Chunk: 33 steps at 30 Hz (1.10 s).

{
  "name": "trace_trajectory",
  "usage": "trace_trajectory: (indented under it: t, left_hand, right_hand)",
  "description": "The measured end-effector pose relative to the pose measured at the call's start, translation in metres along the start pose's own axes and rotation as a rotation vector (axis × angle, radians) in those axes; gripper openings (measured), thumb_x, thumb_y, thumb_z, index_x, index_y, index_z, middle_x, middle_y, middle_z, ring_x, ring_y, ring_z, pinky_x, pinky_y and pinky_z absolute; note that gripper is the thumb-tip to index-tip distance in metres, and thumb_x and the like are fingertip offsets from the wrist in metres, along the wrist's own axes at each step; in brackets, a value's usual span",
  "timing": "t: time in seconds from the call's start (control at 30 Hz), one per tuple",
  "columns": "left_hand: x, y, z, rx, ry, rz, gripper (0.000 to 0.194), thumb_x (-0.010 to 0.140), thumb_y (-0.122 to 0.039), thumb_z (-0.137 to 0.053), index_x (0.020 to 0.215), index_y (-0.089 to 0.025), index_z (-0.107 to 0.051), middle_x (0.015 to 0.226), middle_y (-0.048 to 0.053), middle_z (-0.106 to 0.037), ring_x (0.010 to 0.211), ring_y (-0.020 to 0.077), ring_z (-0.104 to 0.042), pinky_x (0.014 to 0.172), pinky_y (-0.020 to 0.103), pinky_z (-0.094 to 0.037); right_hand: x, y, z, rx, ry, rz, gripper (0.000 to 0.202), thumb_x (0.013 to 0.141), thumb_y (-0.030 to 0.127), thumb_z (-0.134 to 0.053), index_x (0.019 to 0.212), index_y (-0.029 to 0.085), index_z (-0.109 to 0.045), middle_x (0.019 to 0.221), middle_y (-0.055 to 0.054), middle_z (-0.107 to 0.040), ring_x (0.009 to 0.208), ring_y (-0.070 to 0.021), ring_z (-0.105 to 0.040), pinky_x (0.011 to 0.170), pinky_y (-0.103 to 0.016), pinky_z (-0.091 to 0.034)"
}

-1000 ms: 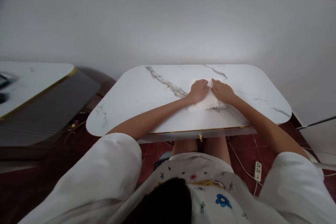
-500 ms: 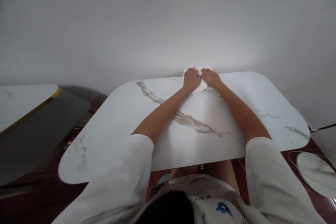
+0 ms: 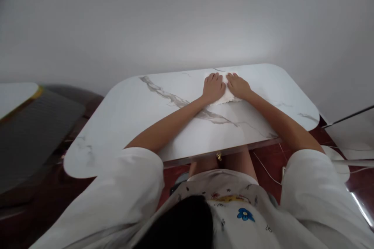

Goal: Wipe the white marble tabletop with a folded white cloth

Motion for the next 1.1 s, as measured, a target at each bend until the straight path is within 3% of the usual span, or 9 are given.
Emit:
trace_trajectory:
  t: [0.17,0.33,0.47,0.6,0.73,0.83,1.1]
  left_hand:
    - [-0.067,-0.025,0.022,0.040,0.025,-0.018,0.042,0.095,-0.025,-0.032,0.127,-0.008,-0.054,0.141,0.018,-0.050,0.134,0.0305,-0.039,0.110,0.043,-0.030]
    - [-0.125,-0.061,0.036,0.037,0.084,-0.058,0.048,0.096,-0.025,-0.031,0.136,-0.004,-0.046,0.147,0.019,-0.045,0.138,0.0302,-0.035,0.114,0.046,-0.025]
    - [-0.142,-0.097,0.035,-0.016,0.104,-0.121,0.048,0.096,-0.025,-0.034,0.137,-0.003,-0.047,0.146,0.019,-0.046,0.137,0.0293,-0.038,0.114,0.045,-0.026]
    - [-0.130,-0.128,0.027,-0.082,0.051,-0.181,0.047,0.094,-0.024,-0.037,0.133,-0.003,-0.051,0.141,0.019,-0.051,0.132,0.0287,-0.043,0.113,0.044,-0.027]
    - [-0.102,-0.140,0.015,-0.107,0.020,-0.189,0.043,0.093,-0.023,-0.039,0.129,-0.005,-0.055,0.136,0.019,-0.055,0.127,0.0286,-0.046,0.109,0.044,-0.030]
    - [-0.073,-0.133,0.006,-0.108,-0.005,-0.166,0.039,0.093,-0.022,-0.039,0.125,-0.008,-0.057,0.129,0.018,-0.059,0.122,0.0283,-0.049,0.107,0.044,-0.032]
    - [0.012,-0.063,-0.017,-0.093,-0.026,-0.030,0.034,0.093,-0.023,-0.039,0.119,-0.012,-0.059,0.124,0.015,-0.061,0.121,0.0276,-0.049,0.105,0.043,-0.030]
  right_hand:
    - [-0.058,0.045,0.015,0.008,0.029,0.012,0.057,0.100,0.038,-0.020,0.146,0.013,-0.042,0.151,-0.010,-0.045,0.142,-0.0308,-0.035,0.114,-0.050,-0.035]
    - [-0.122,0.076,0.032,0.048,0.051,0.028,0.055,0.100,0.036,-0.023,0.149,0.017,-0.039,0.153,-0.007,-0.042,0.144,-0.0289,-0.031,0.115,-0.050,-0.033]
    - [-0.169,0.069,0.050,0.059,0.022,-0.010,0.055,0.100,0.037,-0.022,0.151,0.022,-0.035,0.154,-0.004,-0.041,0.145,-0.0263,-0.028,0.116,-0.050,-0.034]
    - [-0.191,0.038,0.062,0.042,0.004,-0.059,0.054,0.100,0.037,-0.020,0.152,0.024,-0.034,0.154,-0.003,-0.041,0.145,-0.0246,-0.028,0.116,-0.051,-0.034]
    - [-0.179,0.003,0.059,-0.001,0.030,-0.078,0.056,0.100,0.038,-0.019,0.150,0.022,-0.037,0.152,-0.005,-0.043,0.144,-0.0254,-0.031,0.116,-0.050,-0.034]
    - [-0.150,-0.019,0.052,-0.026,0.040,-0.082,0.057,0.100,0.041,-0.018,0.150,0.022,-0.038,0.151,-0.005,-0.044,0.143,-0.0262,-0.034,0.115,-0.050,-0.035]
    - [-0.034,-0.053,0.015,0.001,0.049,-0.018,0.060,0.100,0.045,-0.012,0.147,0.021,-0.043,0.151,-0.004,-0.045,0.143,-0.0241,-0.033,0.115,-0.046,-0.035]
Point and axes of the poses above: each hand's wrist, its own x-axis towards the middle knuckle, its own z-axis out of the back of the hand, y = z × x, the point moved 8 cm from there along x, towards the middle knuckle
